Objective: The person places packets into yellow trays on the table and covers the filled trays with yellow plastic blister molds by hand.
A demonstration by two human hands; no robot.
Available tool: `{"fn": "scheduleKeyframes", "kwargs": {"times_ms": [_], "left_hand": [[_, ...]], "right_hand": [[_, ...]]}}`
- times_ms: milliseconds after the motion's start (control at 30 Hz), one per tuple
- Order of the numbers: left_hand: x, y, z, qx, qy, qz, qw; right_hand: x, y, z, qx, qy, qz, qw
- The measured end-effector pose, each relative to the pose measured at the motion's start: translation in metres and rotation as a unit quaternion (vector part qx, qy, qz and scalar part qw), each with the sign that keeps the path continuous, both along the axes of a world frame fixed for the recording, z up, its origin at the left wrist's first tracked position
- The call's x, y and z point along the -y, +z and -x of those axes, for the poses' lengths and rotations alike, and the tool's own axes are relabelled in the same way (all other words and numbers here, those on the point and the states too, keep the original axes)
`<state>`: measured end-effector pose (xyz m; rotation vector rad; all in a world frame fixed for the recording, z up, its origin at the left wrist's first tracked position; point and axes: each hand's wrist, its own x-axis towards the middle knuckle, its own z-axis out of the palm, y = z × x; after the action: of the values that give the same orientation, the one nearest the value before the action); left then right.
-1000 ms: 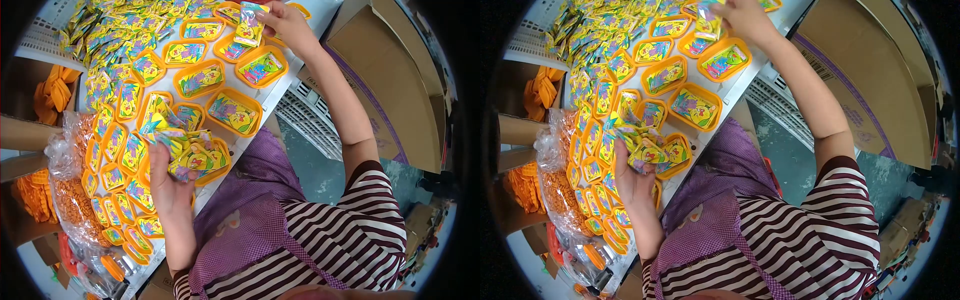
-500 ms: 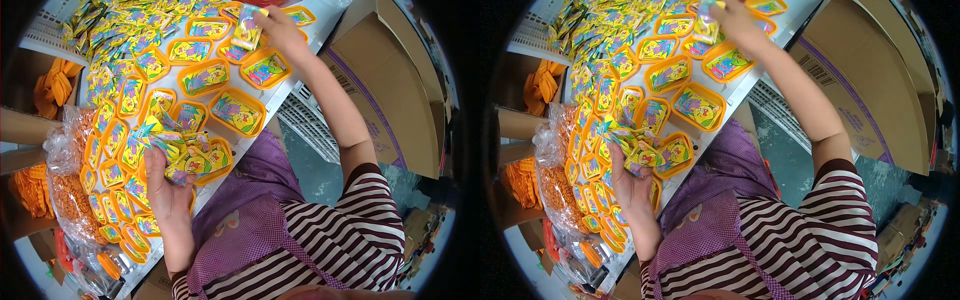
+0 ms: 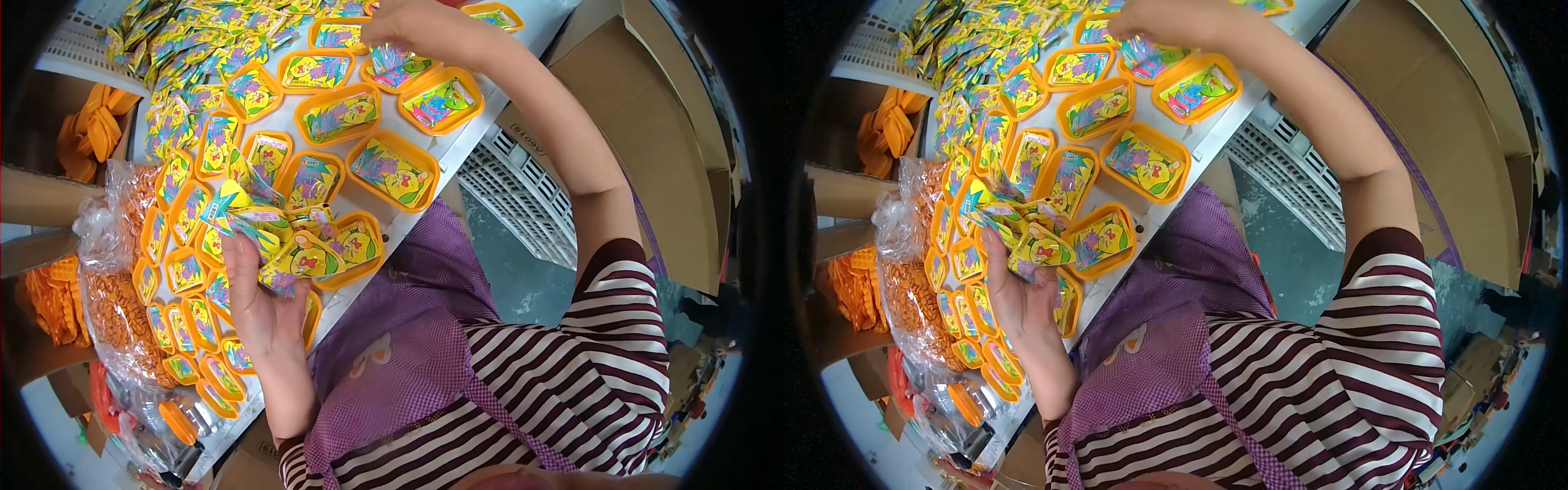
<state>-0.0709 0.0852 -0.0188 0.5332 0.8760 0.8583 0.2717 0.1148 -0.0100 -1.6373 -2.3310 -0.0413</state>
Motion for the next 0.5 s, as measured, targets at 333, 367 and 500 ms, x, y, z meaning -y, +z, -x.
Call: {"fn": "scheduleKeyframes", "kwargs": {"times_ms": [333, 367, 500], "left_hand": [[0.012, 0.004, -0.006, -0.022, -0.013, -0.009, 1.000], [0.012, 0.004, -0.007, -0.022, -0.033, -0.013, 0.999], [0.012, 0.002, -0.026, -0.008, -0.087, -0.018, 0.996]], "right_hand": [[0.006, -0.031, -0.005, -0.131, 0.002, -0.073, 0.989], [0.009, -0.037, -0.008, -0.098, -0.021, -0.056, 0.993], [0.016, -0.067, -0.019, -0.003, -0.070, -0.027, 0.997]]}}
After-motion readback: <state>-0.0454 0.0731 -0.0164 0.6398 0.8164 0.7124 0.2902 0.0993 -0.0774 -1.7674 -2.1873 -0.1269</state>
